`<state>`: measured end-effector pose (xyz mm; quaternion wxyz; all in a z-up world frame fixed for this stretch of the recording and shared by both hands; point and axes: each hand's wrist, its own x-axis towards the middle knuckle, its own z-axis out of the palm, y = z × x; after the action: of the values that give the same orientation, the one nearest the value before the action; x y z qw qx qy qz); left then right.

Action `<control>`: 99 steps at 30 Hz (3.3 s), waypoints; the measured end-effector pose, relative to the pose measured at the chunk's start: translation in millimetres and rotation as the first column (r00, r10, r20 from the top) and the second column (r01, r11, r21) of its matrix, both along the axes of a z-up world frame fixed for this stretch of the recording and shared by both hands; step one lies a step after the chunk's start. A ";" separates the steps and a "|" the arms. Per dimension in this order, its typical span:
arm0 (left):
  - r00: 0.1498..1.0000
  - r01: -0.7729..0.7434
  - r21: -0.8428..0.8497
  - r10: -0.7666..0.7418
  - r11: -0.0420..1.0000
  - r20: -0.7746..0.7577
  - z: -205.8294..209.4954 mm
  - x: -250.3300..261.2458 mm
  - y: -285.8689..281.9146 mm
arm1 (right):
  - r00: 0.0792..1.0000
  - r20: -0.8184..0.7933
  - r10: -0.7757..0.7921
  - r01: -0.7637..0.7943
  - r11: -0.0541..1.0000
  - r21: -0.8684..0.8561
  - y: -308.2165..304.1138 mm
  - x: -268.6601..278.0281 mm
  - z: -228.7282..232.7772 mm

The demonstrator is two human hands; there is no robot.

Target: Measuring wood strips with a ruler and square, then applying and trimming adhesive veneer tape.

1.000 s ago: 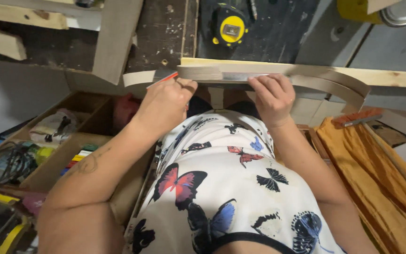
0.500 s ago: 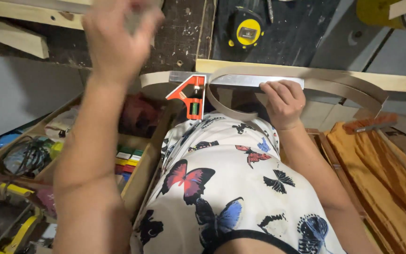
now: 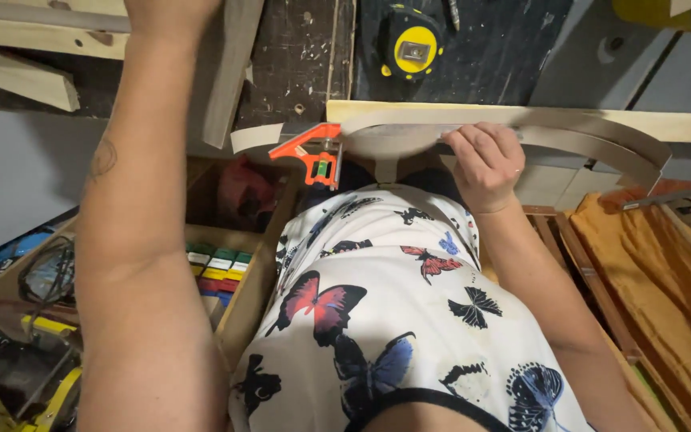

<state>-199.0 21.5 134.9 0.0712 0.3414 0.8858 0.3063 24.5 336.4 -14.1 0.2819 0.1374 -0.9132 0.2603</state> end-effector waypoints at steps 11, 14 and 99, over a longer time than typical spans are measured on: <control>0.958 0.181 0.037 -0.185 0.983 0.221 17.6 48.4 75.0 | 0.999 -0.044 -0.003 0.000 0.997 -0.078 -1.5 2.9 -11.0; 0.889 0.230 0.083 -0.244 0.970 0.388 27.4 85.5 110.0 | 0.998 -0.048 -0.030 0.028 0.998 -0.059 0.8 2.2 -10.0; 0.979 0.016 0.388 -0.093 0.921 0.182 207.0 103.3 191.8 | 0.924 0.381 -0.007 0.036 0.997 -0.069 74.0 16.7 -20.5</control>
<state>-95.7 213.3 341.8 0.0985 0.3413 0.7872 0.5041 41.2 410.4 -34.7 0.1072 0.0635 -0.9416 0.3130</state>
